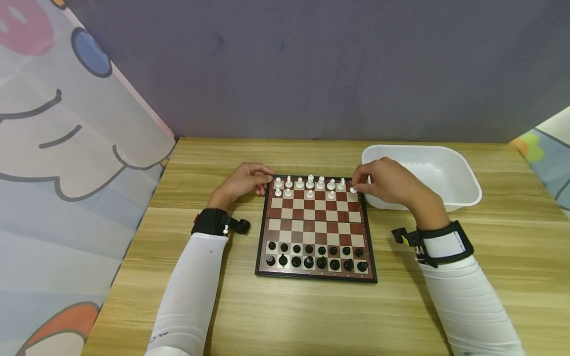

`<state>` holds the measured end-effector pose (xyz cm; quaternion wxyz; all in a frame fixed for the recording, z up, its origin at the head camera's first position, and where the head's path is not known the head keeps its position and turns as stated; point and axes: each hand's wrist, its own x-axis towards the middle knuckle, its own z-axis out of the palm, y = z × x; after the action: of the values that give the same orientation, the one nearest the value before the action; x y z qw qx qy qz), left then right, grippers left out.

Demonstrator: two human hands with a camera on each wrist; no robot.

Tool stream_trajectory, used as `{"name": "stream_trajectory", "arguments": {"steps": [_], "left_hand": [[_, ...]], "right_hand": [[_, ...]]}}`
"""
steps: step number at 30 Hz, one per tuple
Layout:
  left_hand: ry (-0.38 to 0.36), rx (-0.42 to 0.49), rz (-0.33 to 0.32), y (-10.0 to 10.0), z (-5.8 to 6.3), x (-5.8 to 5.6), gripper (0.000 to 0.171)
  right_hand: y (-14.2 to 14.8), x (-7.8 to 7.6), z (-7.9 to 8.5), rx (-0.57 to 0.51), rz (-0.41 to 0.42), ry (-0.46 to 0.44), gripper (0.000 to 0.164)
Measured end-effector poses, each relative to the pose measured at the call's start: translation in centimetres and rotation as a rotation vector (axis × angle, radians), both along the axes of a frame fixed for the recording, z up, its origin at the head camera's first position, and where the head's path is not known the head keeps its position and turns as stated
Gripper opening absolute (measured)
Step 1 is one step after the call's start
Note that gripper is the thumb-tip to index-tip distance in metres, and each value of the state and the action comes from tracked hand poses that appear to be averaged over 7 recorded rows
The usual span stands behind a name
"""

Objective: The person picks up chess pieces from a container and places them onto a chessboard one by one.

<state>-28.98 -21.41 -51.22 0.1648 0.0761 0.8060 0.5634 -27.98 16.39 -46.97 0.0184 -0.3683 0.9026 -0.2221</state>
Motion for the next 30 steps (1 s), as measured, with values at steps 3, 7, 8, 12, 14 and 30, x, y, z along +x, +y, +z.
{"name": "stream_trajectory", "arguments": {"steps": [3, 7, 8, 12, 14, 30], "left_hand": [[-0.001, 0.002, -0.001, 0.07, 0.08, 0.05, 0.026], [-0.001, 0.005, 0.003, 0.11, 0.10, 0.10, 0.025], [-0.001, 0.004, 0.004, 0.12, 0.12, 0.12, 0.025], [0.001, 0.001, 0.012, 0.13, 0.10, 0.11, 0.024], [0.001, -0.002, 0.015, 0.15, 0.08, 0.09, 0.023], [-0.001, 0.000, 0.022, 0.15, -0.07, -0.06, 0.023]], "right_hand": [[0.04, -0.01, -0.11, 0.029, 0.000, -0.002, 0.006], [0.02, -0.16, -0.36, 0.048, 0.000, -0.008, 0.008], [0.00, -0.18, -0.40, 0.049, 0.000, -0.014, 0.008], [-0.18, -0.23, -0.53, 0.051, 0.000, -0.026, 0.006], [-0.26, -0.24, -0.59, 0.057, -0.004, -0.031, 0.005], [-0.52, -0.08, -0.88, 0.105, -0.058, -0.064, 0.007]]}}
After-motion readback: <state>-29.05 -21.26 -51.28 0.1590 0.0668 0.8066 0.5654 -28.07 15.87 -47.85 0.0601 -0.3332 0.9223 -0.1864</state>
